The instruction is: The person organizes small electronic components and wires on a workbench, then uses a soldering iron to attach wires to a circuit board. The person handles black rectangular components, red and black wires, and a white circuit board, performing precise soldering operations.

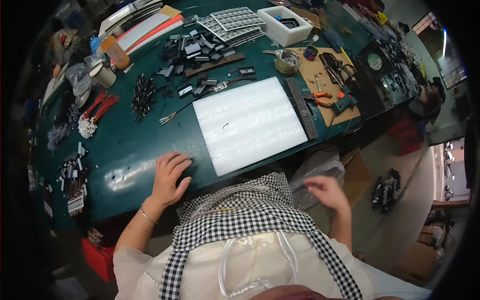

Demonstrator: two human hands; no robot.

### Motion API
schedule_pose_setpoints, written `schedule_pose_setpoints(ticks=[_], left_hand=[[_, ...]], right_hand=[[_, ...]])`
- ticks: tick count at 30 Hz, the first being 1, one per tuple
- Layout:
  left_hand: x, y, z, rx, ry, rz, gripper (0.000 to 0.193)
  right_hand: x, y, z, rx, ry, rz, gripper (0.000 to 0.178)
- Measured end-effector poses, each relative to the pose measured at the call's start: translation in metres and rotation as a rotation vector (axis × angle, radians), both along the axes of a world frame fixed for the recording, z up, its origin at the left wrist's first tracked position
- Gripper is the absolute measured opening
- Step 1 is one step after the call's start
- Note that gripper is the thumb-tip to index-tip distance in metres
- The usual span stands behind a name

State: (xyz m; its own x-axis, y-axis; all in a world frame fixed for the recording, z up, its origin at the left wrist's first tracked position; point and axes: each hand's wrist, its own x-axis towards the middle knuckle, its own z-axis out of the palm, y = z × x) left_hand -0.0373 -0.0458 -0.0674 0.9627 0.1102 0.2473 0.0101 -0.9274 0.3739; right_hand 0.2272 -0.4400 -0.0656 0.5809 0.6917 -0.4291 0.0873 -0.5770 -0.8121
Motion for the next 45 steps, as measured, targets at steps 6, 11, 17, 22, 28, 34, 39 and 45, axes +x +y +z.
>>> schedule_pose_setpoints(ticks=[6,11,17,22,28,34,39,45], left_hand=[[0.06,-0.037,0.009,-0.013,-0.007,-0.079,0.067],[0.111,-0.041,-0.001,0.03,0.093,-0.289,0.07],[0.13,-0.035,-0.006,0.022,0.088,-0.1,0.064],[0.135,-0.024,-0.019,0.032,0.068,-0.174,0.056],[0.136,-0.024,-0.043,0.14,-0.043,-0.165,0.042],[0.14,-0.018,-0.042,0.171,0.055,-0.229,0.041],[0.137,-0.023,-0.04,0.039,0.003,-0.224,0.037],[0.136,-0.019,-0.046,0.079,-0.043,-0.222,0.036]], right_hand=[[0.081,0.184,0.065,0.448,-0.48,0.148,0.031],[0.195,0.346,0.018,0.328,-0.787,0.2,0.046],[0.308,0.459,-0.015,0.164,-1.151,-0.021,0.048],[0.315,0.508,0.009,-0.04,-1.152,0.022,0.06],[0.319,0.53,0.013,-0.327,-1.217,0.07,0.094],[0.36,0.548,0.018,-0.234,-1.188,0.007,0.091],[0.403,0.547,0.011,-0.199,-1.187,0.17,0.106],[0.408,0.564,0.002,-0.298,-1.086,0.31,0.109]])
